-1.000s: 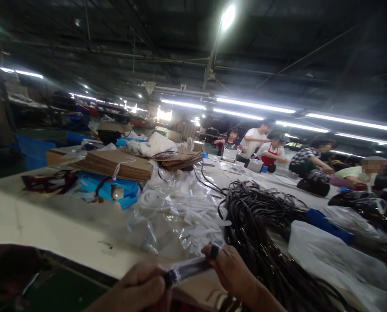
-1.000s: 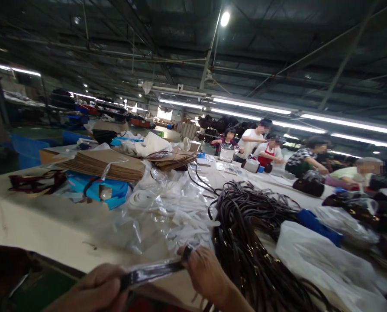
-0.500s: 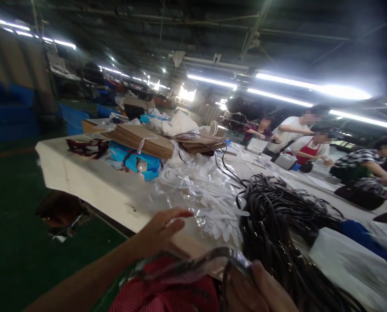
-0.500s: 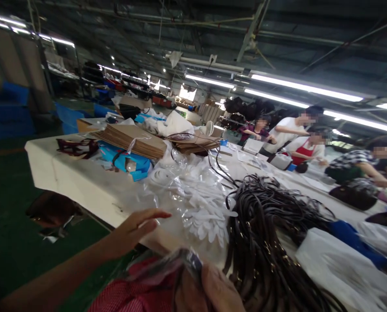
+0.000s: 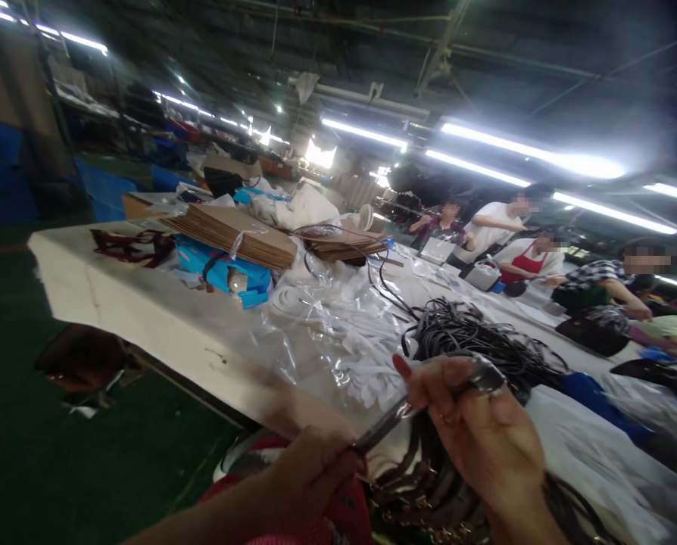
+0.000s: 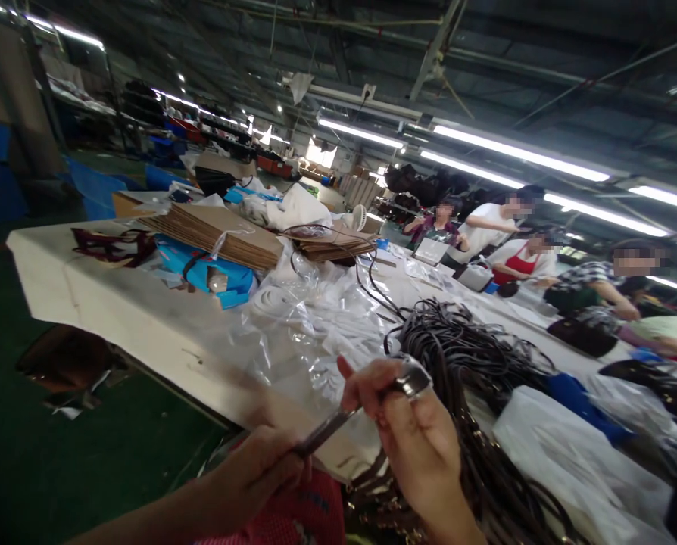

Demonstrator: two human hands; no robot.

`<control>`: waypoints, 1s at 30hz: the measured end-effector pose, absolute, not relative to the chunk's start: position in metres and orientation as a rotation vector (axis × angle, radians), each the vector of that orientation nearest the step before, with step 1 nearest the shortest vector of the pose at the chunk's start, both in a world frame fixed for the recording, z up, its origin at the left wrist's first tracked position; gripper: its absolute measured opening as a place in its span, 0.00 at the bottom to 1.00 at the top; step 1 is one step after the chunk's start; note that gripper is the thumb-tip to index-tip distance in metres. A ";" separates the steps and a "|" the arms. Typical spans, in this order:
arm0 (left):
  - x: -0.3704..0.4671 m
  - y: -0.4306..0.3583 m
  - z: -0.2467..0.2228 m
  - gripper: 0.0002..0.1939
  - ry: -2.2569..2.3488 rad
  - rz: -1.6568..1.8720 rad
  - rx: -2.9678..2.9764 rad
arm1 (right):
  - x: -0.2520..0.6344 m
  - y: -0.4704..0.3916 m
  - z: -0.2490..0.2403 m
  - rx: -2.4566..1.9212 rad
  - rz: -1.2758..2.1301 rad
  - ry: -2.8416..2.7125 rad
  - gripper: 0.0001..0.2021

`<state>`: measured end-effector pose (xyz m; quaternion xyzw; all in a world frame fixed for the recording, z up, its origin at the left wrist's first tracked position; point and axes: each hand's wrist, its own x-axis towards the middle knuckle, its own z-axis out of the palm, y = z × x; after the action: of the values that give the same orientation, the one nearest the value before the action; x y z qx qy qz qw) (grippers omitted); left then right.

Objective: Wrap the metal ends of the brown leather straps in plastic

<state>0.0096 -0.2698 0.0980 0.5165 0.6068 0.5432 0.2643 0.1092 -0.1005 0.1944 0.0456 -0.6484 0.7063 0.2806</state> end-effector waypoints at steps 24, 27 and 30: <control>0.007 -0.264 0.074 0.13 1.790 1.862 1.485 | 0.090 -0.143 0.152 0.174 3.175 -0.915 0.19; 0.009 -0.260 0.062 0.15 1.864 1.750 1.422 | 0.090 -0.130 0.167 0.035 2.964 -1.060 0.16; 0.008 -0.270 0.063 0.19 1.710 1.628 1.299 | 0.088 -0.116 0.166 -0.028 2.439 -1.417 0.15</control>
<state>0.0076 -0.2698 0.0628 0.4701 0.6187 0.5892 0.2216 0.0881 -0.1161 0.1663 -0.0099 -0.4959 0.8535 0.1596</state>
